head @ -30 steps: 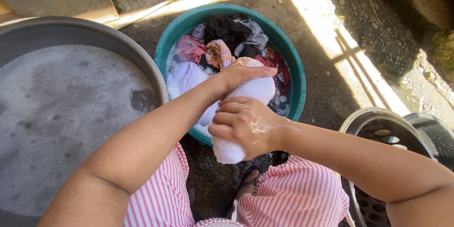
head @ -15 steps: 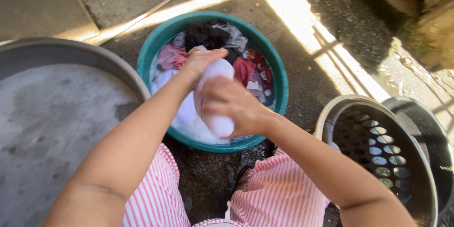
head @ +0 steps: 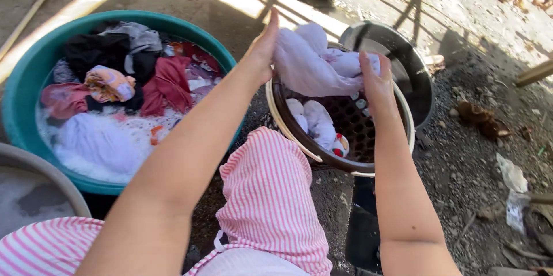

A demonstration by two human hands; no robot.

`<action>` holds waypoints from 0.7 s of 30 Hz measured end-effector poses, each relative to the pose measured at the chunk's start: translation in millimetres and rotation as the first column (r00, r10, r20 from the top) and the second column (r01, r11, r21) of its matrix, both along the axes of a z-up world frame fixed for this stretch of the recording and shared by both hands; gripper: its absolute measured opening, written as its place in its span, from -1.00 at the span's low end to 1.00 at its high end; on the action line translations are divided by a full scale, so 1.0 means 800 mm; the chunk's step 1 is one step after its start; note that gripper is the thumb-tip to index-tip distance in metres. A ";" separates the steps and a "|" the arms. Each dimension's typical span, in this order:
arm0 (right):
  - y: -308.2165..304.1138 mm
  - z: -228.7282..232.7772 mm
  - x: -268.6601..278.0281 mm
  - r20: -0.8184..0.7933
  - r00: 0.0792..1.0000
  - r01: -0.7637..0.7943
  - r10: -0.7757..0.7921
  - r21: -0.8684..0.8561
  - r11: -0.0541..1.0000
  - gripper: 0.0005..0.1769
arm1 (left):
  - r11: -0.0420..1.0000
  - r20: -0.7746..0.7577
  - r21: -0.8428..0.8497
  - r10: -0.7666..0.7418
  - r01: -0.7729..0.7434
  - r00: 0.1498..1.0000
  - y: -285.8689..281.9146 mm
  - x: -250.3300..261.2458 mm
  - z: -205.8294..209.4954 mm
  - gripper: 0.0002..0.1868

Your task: Hand washing laundry in a basin with soapy water.

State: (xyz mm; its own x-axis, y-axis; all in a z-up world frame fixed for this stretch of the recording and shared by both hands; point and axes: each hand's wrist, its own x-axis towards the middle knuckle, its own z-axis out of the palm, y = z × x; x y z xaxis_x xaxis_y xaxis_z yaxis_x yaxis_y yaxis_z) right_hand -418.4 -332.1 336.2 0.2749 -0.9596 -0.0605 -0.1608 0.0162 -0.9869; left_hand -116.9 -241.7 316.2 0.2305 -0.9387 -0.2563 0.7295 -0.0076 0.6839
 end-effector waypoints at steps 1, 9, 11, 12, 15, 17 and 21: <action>-0.045 -0.038 -0.033 -0.260 0.952 0.039 -0.159 -0.412 0.910 -0.30 | 0.978 0.328 0.182 0.038 -0.103 0.944 -0.029 -0.010 -0.017 0.12; 0.028 -0.008 0.150 -0.217 0.949 -0.310 0.227 -0.520 0.796 -0.27 | 0.903 0.988 0.147 -0.110 -0.403 0.113 0.063 0.116 -0.163 -0.30; 0.098 0.020 0.234 -0.555 0.732 -0.655 0.396 -0.414 0.632 -0.39 | 0.868 0.872 0.378 -0.451 -0.322 -0.192 0.122 0.201 -0.246 -0.49; 0.102 -0.015 0.282 -0.548 0.721 -0.674 0.424 -0.415 0.611 -0.39 | 0.854 0.868 0.381 -0.462 -0.354 -0.182 0.147 0.225 -0.281 -0.49; 0.125 -0.141 0.419 -0.634 0.420 -0.906 0.649 -0.247 0.345 -0.45 | 0.774 0.704 0.474 -0.619 -0.420 -0.348 0.227 0.263 -0.360 -0.61; 0.144 -0.255 0.494 -0.841 0.123 -0.983 0.527 -0.032 0.178 -0.63 | 0.608 0.729 0.580 -0.684 -0.542 0.012 0.275 0.246 -0.381 -0.69; 0.190 -0.341 0.485 -0.840 -0.047 -0.990 0.541 0.111 0.085 -0.59 | 0.737 0.861 0.426 -0.508 -0.524 -0.013 0.284 0.169 -0.402 -0.50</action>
